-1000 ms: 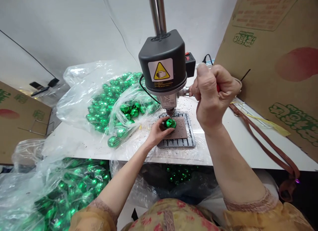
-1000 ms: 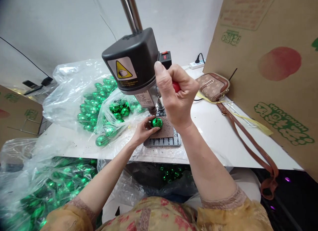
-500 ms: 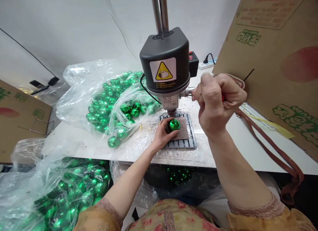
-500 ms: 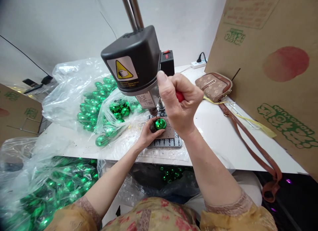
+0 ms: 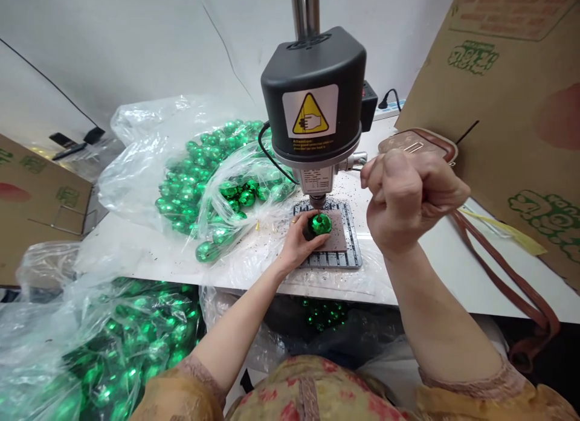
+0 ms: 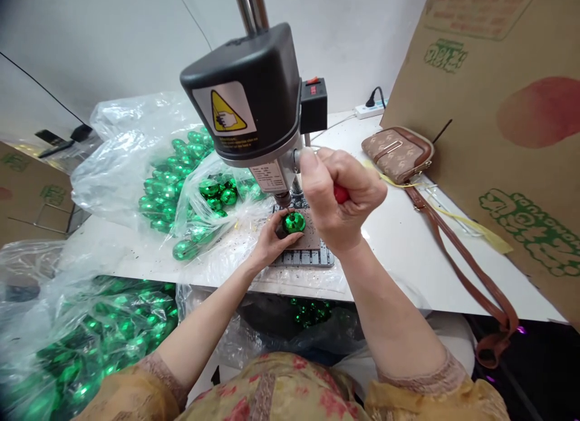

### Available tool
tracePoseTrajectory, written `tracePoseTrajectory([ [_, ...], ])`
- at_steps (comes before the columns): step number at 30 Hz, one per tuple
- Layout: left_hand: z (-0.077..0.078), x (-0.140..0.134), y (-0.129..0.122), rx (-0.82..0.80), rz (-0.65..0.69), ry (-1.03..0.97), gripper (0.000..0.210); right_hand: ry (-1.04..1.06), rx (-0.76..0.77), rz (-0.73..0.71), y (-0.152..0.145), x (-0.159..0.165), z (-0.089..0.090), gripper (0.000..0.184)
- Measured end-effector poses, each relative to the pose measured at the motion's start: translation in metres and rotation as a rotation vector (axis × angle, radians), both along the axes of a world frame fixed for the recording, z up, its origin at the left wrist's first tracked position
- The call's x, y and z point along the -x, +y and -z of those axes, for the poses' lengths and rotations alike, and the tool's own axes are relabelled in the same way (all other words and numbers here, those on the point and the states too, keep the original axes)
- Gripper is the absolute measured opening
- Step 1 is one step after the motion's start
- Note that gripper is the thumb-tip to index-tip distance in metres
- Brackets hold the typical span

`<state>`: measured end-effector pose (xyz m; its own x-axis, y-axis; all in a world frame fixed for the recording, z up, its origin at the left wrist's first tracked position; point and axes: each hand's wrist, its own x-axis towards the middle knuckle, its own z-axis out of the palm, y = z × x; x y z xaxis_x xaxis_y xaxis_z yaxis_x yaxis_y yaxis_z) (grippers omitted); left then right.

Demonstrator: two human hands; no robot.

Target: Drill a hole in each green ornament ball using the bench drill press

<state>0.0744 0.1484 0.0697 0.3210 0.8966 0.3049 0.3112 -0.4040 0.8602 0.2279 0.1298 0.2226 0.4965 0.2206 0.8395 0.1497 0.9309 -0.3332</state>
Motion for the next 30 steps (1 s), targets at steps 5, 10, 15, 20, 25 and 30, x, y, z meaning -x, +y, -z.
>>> tracePoseTrajectory([
  [5, 0.001, -0.001, -0.001, 0.017, 0.01, -0.026, 0.053, 0.006, -0.04, -0.006, 0.002, 0.0, 0.004, 0.056],
  [10, 0.003, -0.001, -0.001, 0.016, 0.008, -0.052, 0.053, -0.015, -0.038, 0.003, 0.0, 0.0, 0.01, 0.054],
  [15, 0.003, 0.0, 0.0, 0.006, 0.008, -0.026, 0.053, -0.019, -0.027, 0.041, 0.0, -0.001, 0.015, 0.054],
  [20, 0.004, 0.0, -0.001, 0.006, 0.014, -0.017, 0.054, -0.05, -0.104, 0.038, 0.003, -0.003, 0.02, 0.053],
  [25, 0.003, -0.001, -0.001, 0.011, 0.005, -0.033, 0.055, -0.094, -0.114, 0.009, 0.003, -0.007, 0.028, 0.051],
  [30, 0.006, 0.0, -0.001, 0.023, 0.011, -0.051, 0.055, -0.102, -0.125, 0.02, 0.0, -0.004, 0.032, 0.051],
])
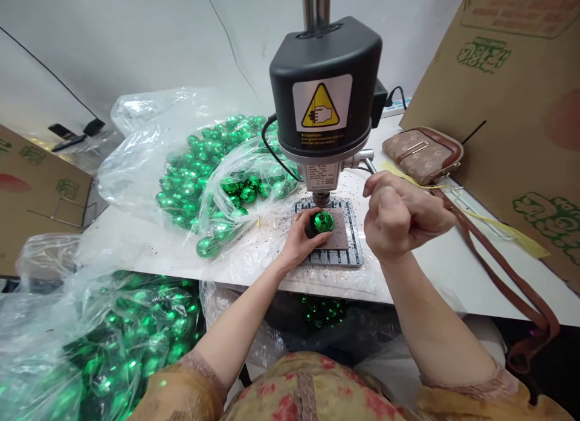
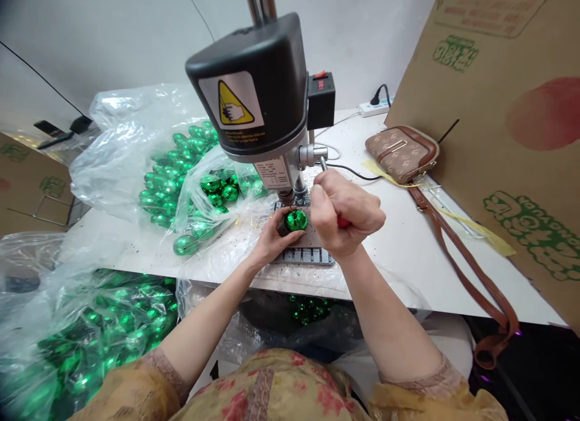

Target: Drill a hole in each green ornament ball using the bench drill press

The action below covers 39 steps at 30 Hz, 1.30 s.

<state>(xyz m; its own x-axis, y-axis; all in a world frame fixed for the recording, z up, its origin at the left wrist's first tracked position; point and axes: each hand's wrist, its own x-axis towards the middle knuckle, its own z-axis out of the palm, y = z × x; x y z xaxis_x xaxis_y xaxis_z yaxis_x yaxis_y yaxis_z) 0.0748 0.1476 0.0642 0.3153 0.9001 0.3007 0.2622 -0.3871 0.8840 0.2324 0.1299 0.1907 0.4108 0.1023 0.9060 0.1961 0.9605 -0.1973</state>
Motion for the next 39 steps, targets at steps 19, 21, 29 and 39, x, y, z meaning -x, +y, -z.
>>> tracePoseTrajectory([
  [19, 0.045, 0.064, -0.152, -0.657, 0.383, 0.599, 0.043, 0.155, 0.295, -0.138, 0.005, -0.002, -0.069, 0.042],
  [21, 0.054, 0.071, -0.156, -0.69, 0.393, 0.744, 0.045, 0.146, 0.309, -0.102, 0.005, -0.003, -0.068, 0.042],
  [29, 0.016, 0.068, -0.116, -0.756, 0.334, 0.364, 0.069, 0.151, 0.296, -0.057, 0.003, -0.001, -0.063, 0.04],
  [39, -0.055, 0.109, 0.039, -0.405, -0.407, 0.749, 0.032, 0.149, 0.327, -0.027, 0.001, -0.001, -0.06, 0.043],
])
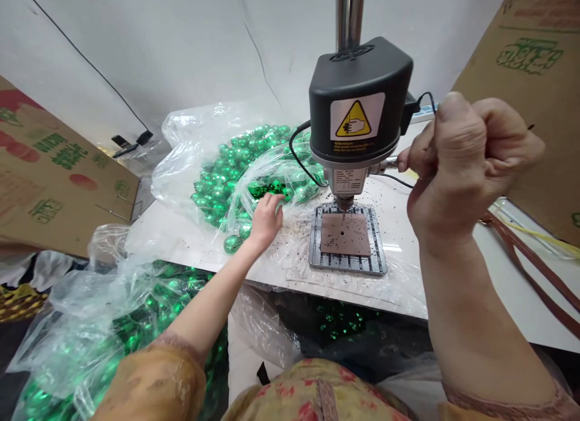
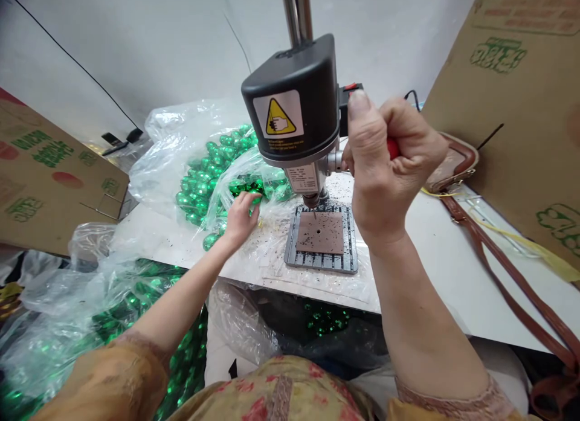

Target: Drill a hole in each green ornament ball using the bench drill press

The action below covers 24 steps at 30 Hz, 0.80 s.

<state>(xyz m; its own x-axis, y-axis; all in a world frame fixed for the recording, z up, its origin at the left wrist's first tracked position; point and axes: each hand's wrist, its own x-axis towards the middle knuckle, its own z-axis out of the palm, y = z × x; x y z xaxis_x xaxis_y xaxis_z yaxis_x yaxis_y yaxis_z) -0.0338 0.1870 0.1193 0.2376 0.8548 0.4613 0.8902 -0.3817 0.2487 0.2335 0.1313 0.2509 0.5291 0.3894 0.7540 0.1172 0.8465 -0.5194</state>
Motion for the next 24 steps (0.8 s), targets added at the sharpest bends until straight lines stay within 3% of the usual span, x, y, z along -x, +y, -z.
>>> tracePoseTrajectory([
  [3, -0.01, 0.013, 0.046, 0.239, -0.226, 0.231, 0.045, 0.024, -0.005, -0.012, 0.0, 0.0, 0.0, 0.041],
  [5, -0.009, 0.016, 0.062, 0.319, -0.251, 0.289, 0.05, 0.036, -0.012, -0.025, 0.001, 0.0, -0.001, 0.041],
  [9, -0.004, 0.015, 0.067, 0.29, -0.259, 0.245, 0.045, 0.026, -0.025, -0.059, 0.001, -0.001, -0.002, 0.041],
  [12, -0.004, 0.013, 0.055, 0.178, -0.235, -0.065, 0.04, 0.014, -0.024, -0.067, 0.0, -0.001, -0.001, 0.041],
  [15, -0.008, 0.005, 0.032, 0.154, -0.087, -0.625, 0.041, 0.011, -0.017, -0.07, -0.001, 0.0, -0.001, 0.042],
  [19, -0.011, -0.022, -0.009, 0.474, 0.182, -1.262, 0.048, 0.019, -0.022, -0.061, -0.001, 0.001, 0.0, 0.043],
  [22, -0.006, -0.046, -0.033, 0.732, 0.266, -1.446, 0.049, 0.011, -0.014, -0.041, -0.001, 0.001, 0.0, 0.044],
  [24, 0.001, -0.06, -0.042, 0.779, 0.279, -1.45, 0.05, -0.002, 0.009, -0.028, -0.001, 0.001, 0.0, 0.046],
])
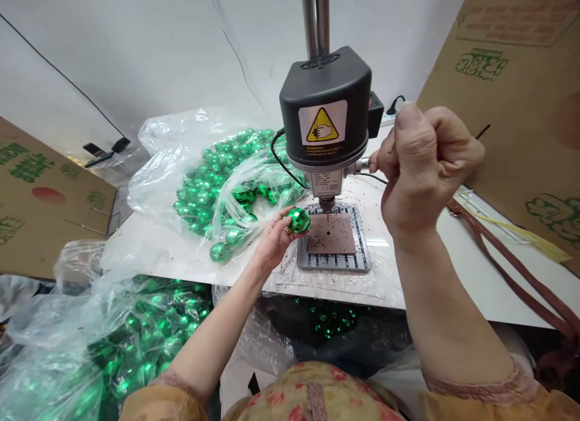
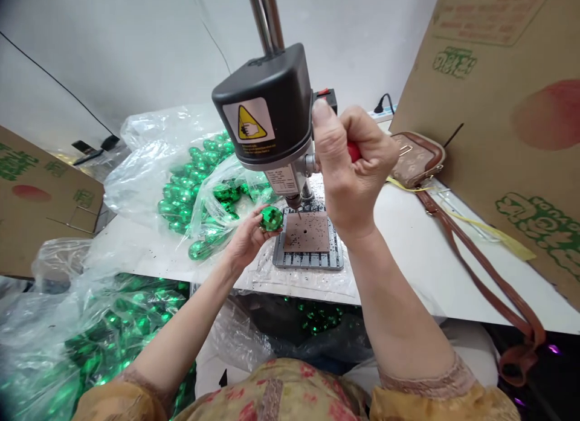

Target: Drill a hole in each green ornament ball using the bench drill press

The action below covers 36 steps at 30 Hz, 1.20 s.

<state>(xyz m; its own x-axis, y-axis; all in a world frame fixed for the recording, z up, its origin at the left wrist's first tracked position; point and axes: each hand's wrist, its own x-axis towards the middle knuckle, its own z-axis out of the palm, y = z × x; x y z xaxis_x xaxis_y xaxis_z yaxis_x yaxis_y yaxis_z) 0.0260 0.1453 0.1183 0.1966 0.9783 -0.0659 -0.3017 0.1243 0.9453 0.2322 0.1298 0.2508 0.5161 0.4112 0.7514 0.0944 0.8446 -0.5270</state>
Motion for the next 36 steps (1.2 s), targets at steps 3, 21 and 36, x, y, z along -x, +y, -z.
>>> tracePoseTrajectory([
  [3, 0.014, -0.012, -0.002, -0.07, -0.006, 0.096, 0.055, -0.023, 0.042, 0.02, -0.001, 0.0, 0.0, 0.05],
  [21, 0.041, -0.029, 0.011, -0.378, -0.029, 0.578, 0.051, -0.084, 0.102, 0.115, 0.001, -0.001, 0.003, 0.052],
  [36, 0.049, -0.043, 0.002, -0.528, 0.021, 0.63, 0.051, -0.065, 0.078, 0.103, 0.0, 0.0, 0.003, 0.055],
])
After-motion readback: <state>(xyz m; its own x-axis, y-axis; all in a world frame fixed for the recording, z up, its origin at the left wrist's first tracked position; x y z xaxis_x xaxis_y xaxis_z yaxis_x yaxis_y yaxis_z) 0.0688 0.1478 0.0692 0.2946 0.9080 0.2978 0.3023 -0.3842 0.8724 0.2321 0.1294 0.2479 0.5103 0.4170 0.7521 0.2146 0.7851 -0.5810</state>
